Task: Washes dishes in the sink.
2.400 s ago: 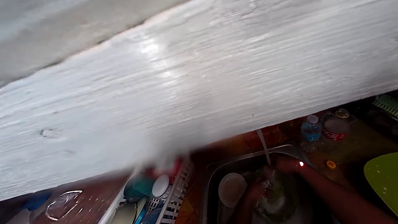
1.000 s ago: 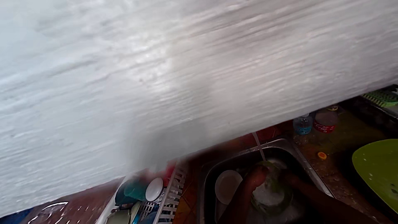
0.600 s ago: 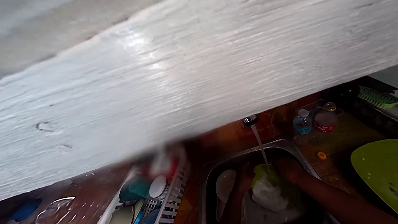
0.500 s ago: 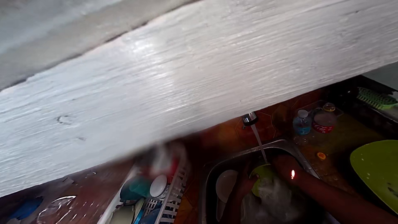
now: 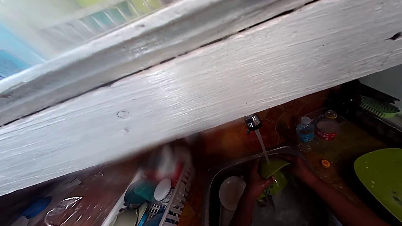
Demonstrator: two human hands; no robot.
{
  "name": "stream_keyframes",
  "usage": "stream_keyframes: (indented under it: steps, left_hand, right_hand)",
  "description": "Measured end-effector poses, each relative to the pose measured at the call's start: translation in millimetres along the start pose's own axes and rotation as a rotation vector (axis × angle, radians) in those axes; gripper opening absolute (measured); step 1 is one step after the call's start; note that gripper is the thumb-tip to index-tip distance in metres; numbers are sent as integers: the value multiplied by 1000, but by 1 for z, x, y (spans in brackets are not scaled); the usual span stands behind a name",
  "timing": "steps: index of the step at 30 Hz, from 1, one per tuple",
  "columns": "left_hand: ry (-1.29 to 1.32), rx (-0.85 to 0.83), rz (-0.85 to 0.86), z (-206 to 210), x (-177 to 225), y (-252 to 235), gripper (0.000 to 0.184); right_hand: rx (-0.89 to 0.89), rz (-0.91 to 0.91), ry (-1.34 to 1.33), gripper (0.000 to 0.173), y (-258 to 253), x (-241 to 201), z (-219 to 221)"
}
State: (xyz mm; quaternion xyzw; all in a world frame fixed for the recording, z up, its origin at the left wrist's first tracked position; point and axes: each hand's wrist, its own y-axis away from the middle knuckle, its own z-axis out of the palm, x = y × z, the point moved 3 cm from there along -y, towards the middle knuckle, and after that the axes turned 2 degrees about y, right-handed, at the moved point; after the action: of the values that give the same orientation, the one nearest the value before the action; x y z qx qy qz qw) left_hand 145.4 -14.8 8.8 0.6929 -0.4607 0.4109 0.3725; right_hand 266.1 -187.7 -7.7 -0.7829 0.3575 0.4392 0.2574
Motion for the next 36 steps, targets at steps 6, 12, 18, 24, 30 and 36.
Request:
stream_keyframes:
  steps: [6,12,18,24,30,36]
  left_hand:
    - [-145,14,-23,21,4,-12,95]
    - [-215,76,-36,24,-6,-10,87]
    - [-308,142,-86,13,-11,-6,89]
    - [-209,211,-76,10,-11,-3,91]
    - [-112,308,-216,14,1,5,94]
    - [179,244,-382,26,-11,1,86]
  right_hand:
    - [-406,-79,-12,44,5,-32,-17]
    - [-342,197,-602,24,-20,-68,-3]
    - [-468,199,-466,23,-30,-104,5]
    - [-417,-163,7,23,-20,-89,-12]
    - [101,76,-35,50,28,-27,19]
    - [-304,13,-300,68,70,-6,89]
